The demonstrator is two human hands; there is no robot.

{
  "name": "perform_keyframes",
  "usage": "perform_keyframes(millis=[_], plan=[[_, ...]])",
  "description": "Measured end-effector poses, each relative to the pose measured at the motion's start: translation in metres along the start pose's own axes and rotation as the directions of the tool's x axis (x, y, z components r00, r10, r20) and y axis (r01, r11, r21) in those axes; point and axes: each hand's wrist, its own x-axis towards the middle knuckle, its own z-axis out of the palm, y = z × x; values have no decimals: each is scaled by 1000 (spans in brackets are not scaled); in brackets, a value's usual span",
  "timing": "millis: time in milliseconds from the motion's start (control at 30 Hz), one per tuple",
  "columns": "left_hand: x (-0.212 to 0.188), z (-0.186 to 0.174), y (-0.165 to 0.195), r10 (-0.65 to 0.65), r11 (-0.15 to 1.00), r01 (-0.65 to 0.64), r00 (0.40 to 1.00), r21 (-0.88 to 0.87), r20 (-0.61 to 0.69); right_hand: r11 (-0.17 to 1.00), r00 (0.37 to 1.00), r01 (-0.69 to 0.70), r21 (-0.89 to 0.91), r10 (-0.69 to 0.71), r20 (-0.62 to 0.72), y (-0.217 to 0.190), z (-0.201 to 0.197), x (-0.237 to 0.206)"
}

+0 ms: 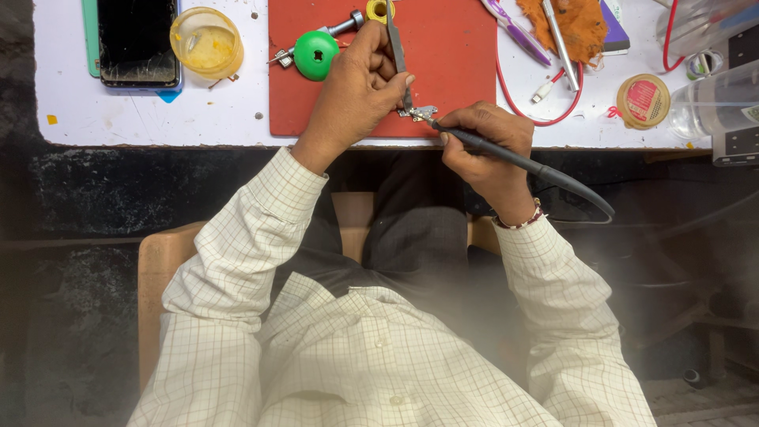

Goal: The person sits at a repair bench and solders a small phone component held with tweezers, using a soldering iron and solder wire. They then pick at the part with tweezers, scrub it with a brush, and finally set the component on the mat and handle a small container.

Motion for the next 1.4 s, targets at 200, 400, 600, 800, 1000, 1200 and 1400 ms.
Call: perform_keyframes(millis=[200,400,600,800,1000,1200,1400], plan=[[0,1,-1,5,1000,-5,1000,10,-4,999,999,31,-30,-31,5,0,0,1],[0,0,-1,2,1000,-2,1000,6,-2,1000,1000,20,-21,-20,2,0,0,1],[0,0,-1,-9,1000,9,1000,14,-4,999,1000,24,-26,-24,7,1,0,1],[0,1,-2,4,1000,-4,1000,-15,-1,1000,1000,21,-10,-21,2,1,0,0],[1,1,-2,-3,1000,3,1000,9,-5,1000,1000,23,-21,-23,9,0,0,1],[0,0,-2,9,1000,-9,1000,18,-8,999,1000,27,-17,-27,15,0,0,1],[1,1,-1,3,1000,-3,1000,21,-7,1000,1000,20,-13,-20,4,0,0,1]])
